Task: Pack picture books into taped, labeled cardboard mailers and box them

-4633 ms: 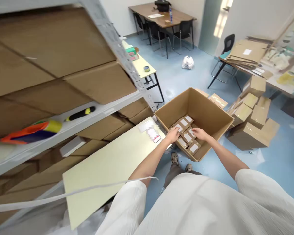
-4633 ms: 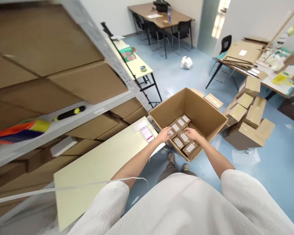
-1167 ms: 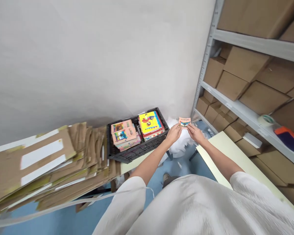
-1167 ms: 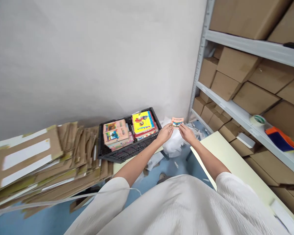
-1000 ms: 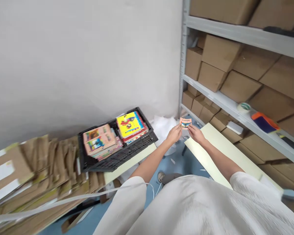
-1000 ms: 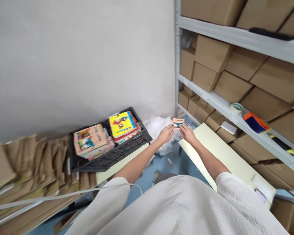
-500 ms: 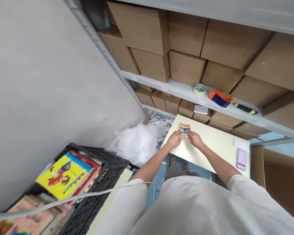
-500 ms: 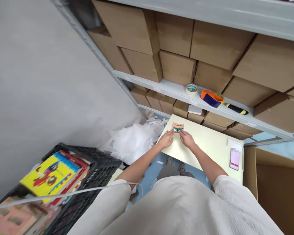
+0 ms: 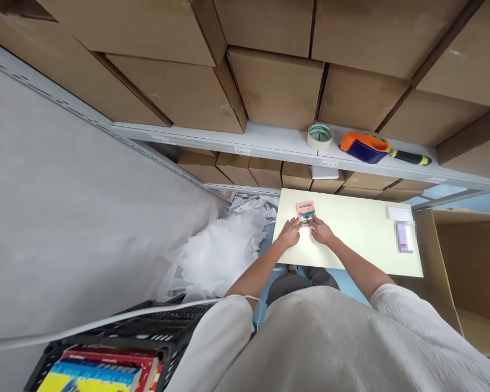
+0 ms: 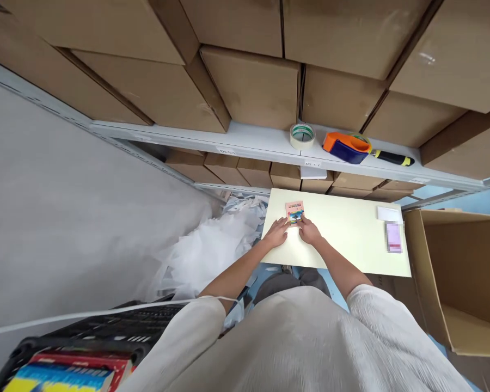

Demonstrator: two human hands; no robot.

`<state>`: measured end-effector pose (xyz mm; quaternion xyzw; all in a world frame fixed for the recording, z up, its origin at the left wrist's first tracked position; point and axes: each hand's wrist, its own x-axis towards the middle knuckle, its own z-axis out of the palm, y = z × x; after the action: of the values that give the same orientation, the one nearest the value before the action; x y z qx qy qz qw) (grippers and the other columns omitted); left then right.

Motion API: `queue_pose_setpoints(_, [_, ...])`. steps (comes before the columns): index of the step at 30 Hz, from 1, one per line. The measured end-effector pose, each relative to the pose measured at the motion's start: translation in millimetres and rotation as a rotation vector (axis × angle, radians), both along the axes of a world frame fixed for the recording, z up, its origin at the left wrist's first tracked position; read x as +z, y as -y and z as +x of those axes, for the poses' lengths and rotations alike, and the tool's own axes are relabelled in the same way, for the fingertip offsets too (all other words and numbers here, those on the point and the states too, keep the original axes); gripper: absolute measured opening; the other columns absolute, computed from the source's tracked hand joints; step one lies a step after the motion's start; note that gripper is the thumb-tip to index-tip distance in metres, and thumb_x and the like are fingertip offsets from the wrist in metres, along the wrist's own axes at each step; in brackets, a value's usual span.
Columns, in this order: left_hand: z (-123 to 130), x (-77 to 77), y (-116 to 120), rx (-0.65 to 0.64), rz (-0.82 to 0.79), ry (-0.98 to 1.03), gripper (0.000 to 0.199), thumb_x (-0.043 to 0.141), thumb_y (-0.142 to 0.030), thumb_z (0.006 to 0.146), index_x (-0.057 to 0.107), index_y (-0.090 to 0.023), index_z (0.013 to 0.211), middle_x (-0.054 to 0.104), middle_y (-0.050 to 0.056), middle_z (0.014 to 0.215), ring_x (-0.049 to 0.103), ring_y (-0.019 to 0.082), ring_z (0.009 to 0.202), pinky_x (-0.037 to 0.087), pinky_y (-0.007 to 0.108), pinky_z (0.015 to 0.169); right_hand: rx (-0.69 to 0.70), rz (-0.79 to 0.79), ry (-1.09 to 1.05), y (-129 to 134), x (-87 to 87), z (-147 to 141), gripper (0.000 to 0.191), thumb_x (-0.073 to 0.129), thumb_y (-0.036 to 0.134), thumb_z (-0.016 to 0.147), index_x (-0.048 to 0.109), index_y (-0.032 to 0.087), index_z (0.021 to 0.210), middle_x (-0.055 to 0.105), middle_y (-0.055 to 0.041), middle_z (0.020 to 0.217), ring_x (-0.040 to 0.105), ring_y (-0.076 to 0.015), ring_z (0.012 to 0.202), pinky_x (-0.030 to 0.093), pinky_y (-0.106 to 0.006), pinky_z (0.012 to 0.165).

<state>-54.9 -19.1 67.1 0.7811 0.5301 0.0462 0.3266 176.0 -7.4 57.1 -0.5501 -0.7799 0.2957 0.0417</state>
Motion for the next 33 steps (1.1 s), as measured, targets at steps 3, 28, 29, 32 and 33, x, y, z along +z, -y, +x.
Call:
queue_pose_setpoints(3, [-5.2, -10.4, -0.1, 0.005, -0.021, -0.004, 0.062, 0.060, -0.011, 0.092, 0.059, -0.017, 0.153, 0.049, 0.019, 0.172, 0.042, 0.034, 0.163, 0.033, 0.056, 0.135, -0.170, -0.033, -0.001, 6.1, -15.7, -1.3, 0.055, 0.058, 0.016, 0.094, 0.067, 0.017, 0.149, 0.053, -0.0194, 0.167, 0.060, -0.0336, 0.146, 0.054, -0.053, 0.119])
queue_pose_setpoints(28, [1.4, -31.1, -17.7, 0.086, -0.277, 0.364, 0.085, 0.069, -0.014, 0.086, 0.048, -0.019, 0.168, 0.050, 0.012, 0.172, 0.048, 0.032, 0.160, 0.037, 0.045, 0.136, -0.978, -0.304, -0.380, -18.1, 5.4, -23.5, 0.031, 0.072, 0.026, 0.077, 0.070, 0.022, 0.108, 0.079, -0.0027, 0.097, 0.076, -0.0205, 0.087, 0.062, -0.031, 0.079])
queue_pose_setpoints(29, [1.3, -30.2, -20.0, 0.104, -0.272, 0.374, 0.082, 0.069, -0.015, 0.087, 0.050, -0.019, 0.167, 0.052, 0.012, 0.171, 0.050, 0.031, 0.159, 0.037, 0.045, 0.136, -0.967, -0.262, -0.357, -17.9, 8.2, -23.9, 0.030, 0.071, 0.027, 0.078, 0.070, 0.023, 0.108, 0.079, -0.0029, 0.099, 0.076, -0.0205, 0.088, 0.062, -0.031, 0.081])
queue_pose_setpoints(32, [-1.5, -25.2, -26.8, 0.214, -0.250, 0.360, 0.067, 0.063, -0.017, 0.095, 0.055, -0.018, 0.162, 0.060, 0.015, 0.164, 0.060, 0.030, 0.150, 0.043, 0.045, 0.131, -0.912, -0.155, -0.348, -16.3, 14.9, -30.4, 0.026, 0.070, 0.035, 0.083, 0.071, 0.024, 0.106, 0.080, -0.0041, 0.101, 0.076, -0.0217, 0.093, 0.061, -0.032, 0.085])
queue_pose_setpoints(33, [-3.7, -23.2, -28.6, 0.263, -0.239, 0.353, 0.062, 0.060, -0.017, 0.098, 0.056, -0.017, 0.160, 0.063, 0.015, 0.161, 0.064, 0.029, 0.145, 0.046, 0.044, 0.129, -0.888, -0.146, -0.374, -15.4, 15.8, -34.1, 0.025, 0.069, 0.039, 0.085, 0.072, 0.024, 0.104, 0.080, -0.0043, 0.101, 0.076, -0.0219, 0.094, 0.060, -0.032, 0.086])
